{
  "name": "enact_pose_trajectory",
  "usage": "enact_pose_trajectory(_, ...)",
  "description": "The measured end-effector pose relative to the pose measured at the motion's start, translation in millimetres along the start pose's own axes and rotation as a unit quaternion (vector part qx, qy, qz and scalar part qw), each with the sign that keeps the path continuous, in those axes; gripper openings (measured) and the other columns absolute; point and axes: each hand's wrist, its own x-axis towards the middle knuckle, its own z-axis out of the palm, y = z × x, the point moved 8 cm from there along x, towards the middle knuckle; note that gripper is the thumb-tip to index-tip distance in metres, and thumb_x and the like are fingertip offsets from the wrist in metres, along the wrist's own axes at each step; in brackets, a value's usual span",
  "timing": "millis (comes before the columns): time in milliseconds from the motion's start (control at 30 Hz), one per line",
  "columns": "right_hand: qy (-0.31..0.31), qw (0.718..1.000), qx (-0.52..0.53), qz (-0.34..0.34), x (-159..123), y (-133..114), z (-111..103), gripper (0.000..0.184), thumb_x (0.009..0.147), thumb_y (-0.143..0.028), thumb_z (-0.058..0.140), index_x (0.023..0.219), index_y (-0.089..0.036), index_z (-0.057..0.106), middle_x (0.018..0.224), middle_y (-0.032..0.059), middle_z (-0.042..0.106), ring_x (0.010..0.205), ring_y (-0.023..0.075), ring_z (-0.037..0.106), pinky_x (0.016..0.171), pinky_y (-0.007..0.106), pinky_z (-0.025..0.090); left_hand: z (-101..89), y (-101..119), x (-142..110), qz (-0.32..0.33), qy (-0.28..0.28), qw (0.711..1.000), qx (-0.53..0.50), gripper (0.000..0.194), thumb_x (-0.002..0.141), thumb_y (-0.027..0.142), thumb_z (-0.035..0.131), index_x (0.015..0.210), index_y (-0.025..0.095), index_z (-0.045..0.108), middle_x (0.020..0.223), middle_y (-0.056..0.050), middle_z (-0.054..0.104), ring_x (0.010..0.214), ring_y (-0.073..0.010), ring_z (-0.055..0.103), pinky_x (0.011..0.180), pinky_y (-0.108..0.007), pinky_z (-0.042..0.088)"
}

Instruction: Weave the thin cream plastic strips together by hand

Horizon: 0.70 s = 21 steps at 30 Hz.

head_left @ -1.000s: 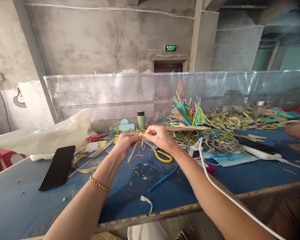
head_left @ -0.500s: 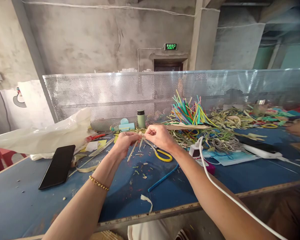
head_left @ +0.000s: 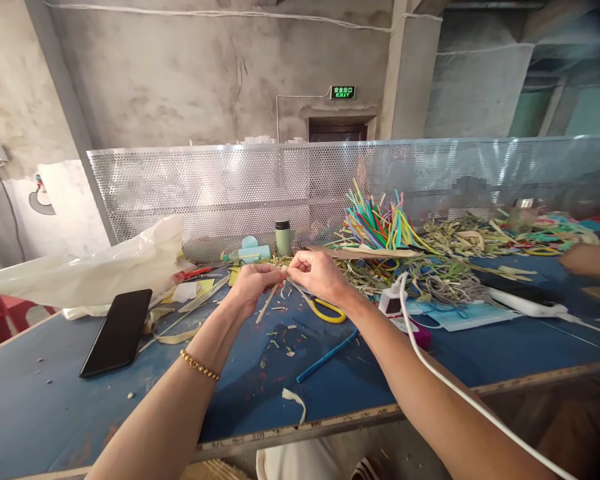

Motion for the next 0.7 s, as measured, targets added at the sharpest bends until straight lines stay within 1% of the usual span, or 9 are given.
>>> enact_pose_trajectory(67, -0.018, 1.000, 0.000, -0.005, -0.6, -1.8, 1.3, 0.013, 0.080, -0.020, 0.061, 0.069, -0.014, 0.064, 0.060, 0.0011, 0.063, 0.054, 0.0104, 0.054, 0.053, 0.022, 0.040, -1.4, -0.5, -0.1, -0.004, 0.008, 1.000, 0.007, 0.022, 0.062, 0.027, 0.077, 0.050, 0.013, 0.065, 0.049, -0.003, 0.058, 0.046, -0.0082, 0.041, 0.048, -0.026, 0.027)
enact_pose_trajectory(133, -0.042, 0.999, 0.003, 0.002, -1.5, -1.0, 3.3, 0.011, 0.083, -0.018, 0.058, 0.075, -0.014, 0.064, 0.060, 0.0008, 0.063, 0.051, 0.0103, 0.055, 0.052, 0.022, 0.041, -2.5, -1.1, -0.5, -0.010, 0.015, 1.000, 0.010, 0.022, 0.062, 0.026, 0.077, 0.049, 0.013, 0.065, 0.047, -0.003, 0.057, 0.045, -0.0081, 0.040, 0.048, -0.026, 0.027)
enact_pose_trajectory(233, -0.065, 0.998, 0.010, 0.008, -2.7, 0.2, 5.2, 0.009, 0.083, -0.013, 0.055, 0.081, -0.015, 0.063, 0.062, 0.0009, 0.065, 0.052, 0.0115, 0.059, 0.053, 0.023, 0.043, -3.8, -0.7, -1.0, -0.008, 0.021, 1.000, 0.016, 0.021, 0.062, 0.026, 0.077, 0.049, 0.013, 0.065, 0.047, -0.003, 0.056, 0.045, -0.0083, 0.040, 0.048, -0.026, 0.028)
enact_pose_trajectory(300, -0.072, 0.997, 0.021, 0.008, -2.8, 0.7, 6.2, 0.007, 0.084, -0.012, 0.055, 0.082, -0.015, 0.061, 0.063, 0.0009, 0.065, 0.053, 0.0120, 0.061, 0.054, 0.023, 0.045, -4.6, -0.8, -1.0, -0.007, 0.024, 1.000, 0.018, 0.021, 0.062, 0.025, 0.076, 0.049, 0.013, 0.065, 0.047, -0.003, 0.056, 0.044, -0.0082, 0.040, 0.048, -0.026, 0.028)
enact_pose_trajectory(400, -0.058, 0.998, 0.031, 0.005, -1.6, 1.9, 4.9, 0.002, 0.083, -0.014, 0.058, 0.084, -0.016, 0.060, 0.064, 0.0000, 0.064, 0.053, 0.0116, 0.060, 0.054, 0.024, 0.045, -5.3, -2.5, -0.7, -0.016, 0.024, 1.000, 0.014, 0.020, 0.061, 0.025, 0.076, 0.050, 0.013, 0.066, 0.047, -0.002, 0.056, 0.044, -0.0086, 0.041, 0.047, -0.026, 0.028)
enact_pose_trajectory(467, -0.041, 0.999, 0.030, -0.008, -0.6, 0.6, 3.4, 0.005, 0.081, -0.014, 0.061, 0.085, -0.016, 0.059, 0.064, -0.0006, 0.063, 0.055, 0.0115, 0.058, 0.055, 0.024, 0.045, -6.0, -1.7, -0.3, -0.011, 0.027, 0.999, 0.025, 0.019, 0.061, 0.025, 0.076, 0.049, 0.014, 0.065, 0.047, -0.002, 0.056, 0.044, -0.0089, 0.042, 0.048, -0.026, 0.028)
enact_pose_trajectory(567, -0.033, 0.999, 0.026, -0.032, -0.2, -3.0, 3.9, 0.009, 0.080, -0.012, 0.062, 0.087, -0.016, 0.058, 0.066, -0.0014, 0.062, 0.058, 0.0114, 0.057, 0.058, 0.024, 0.045, -6.4, 1.4, -0.1, 0.010, 0.030, 0.998, 0.051, 0.020, 0.061, 0.024, 0.075, 0.047, 0.014, 0.065, 0.046, -0.002, 0.056, 0.045, -0.0088, 0.040, 0.048, -0.026, 0.028)
enact_pose_trajectory(700, -0.029, 0.999, 0.032, -0.034, 0.2, -1.8, 5.5, 0.008, 0.080, -0.012, 0.062, 0.086, -0.017, 0.058, 0.066, -0.0019, 0.061, 0.059, 0.0111, 0.056, 0.058, 0.024, 0.046, -5.7, -1.4, 0.2, 0.000, 0.021, 0.998, 0.053, 0.019, 0.061, 0.025, 0.075, 0.049, 0.014, 0.065, 0.046, -0.002, 0.056, 0.045, -0.0089, 0.039, 0.048, -0.026, 0.026)
